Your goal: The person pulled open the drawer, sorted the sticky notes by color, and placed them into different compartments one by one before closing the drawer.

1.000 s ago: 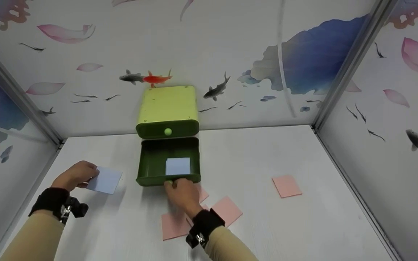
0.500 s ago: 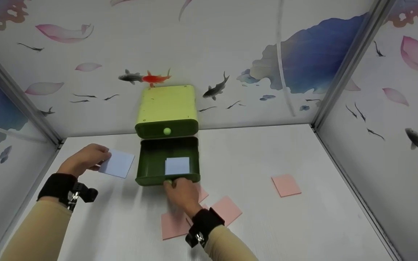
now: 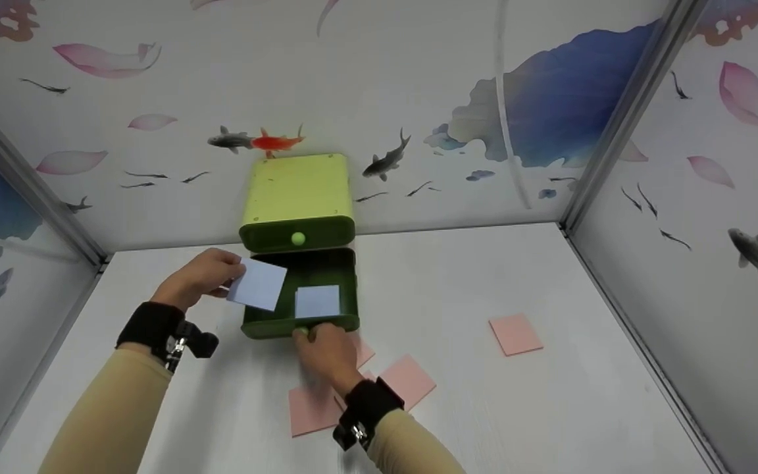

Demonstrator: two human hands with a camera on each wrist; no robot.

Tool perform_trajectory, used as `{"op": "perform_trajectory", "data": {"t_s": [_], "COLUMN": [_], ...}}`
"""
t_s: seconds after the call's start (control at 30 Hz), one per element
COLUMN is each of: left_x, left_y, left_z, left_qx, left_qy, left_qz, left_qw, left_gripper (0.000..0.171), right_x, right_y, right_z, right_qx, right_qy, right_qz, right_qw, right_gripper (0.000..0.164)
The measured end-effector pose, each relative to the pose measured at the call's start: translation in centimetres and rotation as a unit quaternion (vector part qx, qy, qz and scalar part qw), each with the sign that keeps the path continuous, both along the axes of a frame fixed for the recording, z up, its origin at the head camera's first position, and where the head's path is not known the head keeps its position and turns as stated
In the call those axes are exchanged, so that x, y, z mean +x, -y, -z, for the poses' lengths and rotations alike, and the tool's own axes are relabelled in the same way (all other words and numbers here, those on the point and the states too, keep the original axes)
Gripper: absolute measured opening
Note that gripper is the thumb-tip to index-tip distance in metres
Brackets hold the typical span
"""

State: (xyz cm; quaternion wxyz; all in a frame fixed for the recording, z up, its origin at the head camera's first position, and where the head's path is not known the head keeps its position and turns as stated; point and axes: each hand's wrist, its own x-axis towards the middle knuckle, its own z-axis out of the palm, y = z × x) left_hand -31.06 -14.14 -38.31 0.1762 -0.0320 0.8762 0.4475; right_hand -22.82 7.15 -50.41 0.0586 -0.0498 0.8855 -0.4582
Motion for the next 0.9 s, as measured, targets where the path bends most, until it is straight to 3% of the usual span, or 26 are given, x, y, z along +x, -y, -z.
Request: {"op": "perform_trajectory", "data": {"t_s": [0.27,0.53,0.7,0.9], "left_x": [-0.7,-0.7,-0.7,-0.6], "left_y": [-3.5,-5.8,-6.7,-7.4], "left_z": [2.3,3.9,4.4,4.7], "left_qx": [0.037,0.024,-0.004,-0.104], "left_qy": [-0.012,0.002,0.008,-0.029], "left_qz": [-0.009,-0.01,0.001,0.021], "left_qw": [0.9992,0.9997,1.0,0.9939], "left_gripper": [0.037,0.044,0.046,0.047], "right_x": [0.0,0.0,0.0,0.0], "right_y": [0.0,0.2,0.2,0.0], "right_z": [0.1,0.1,0.0,0.1], "right_qx": [-0.003,-0.015,-0.013,-0.014], "right_qy": [-0.003,0.015,0.001,-0.006], "right_qz": [0.002,0.006,0.002,-0.004], "right_qw": [1.0,1.0,1.0,1.0], "right_gripper": [0.045,0.046,0.046,0.047]}}
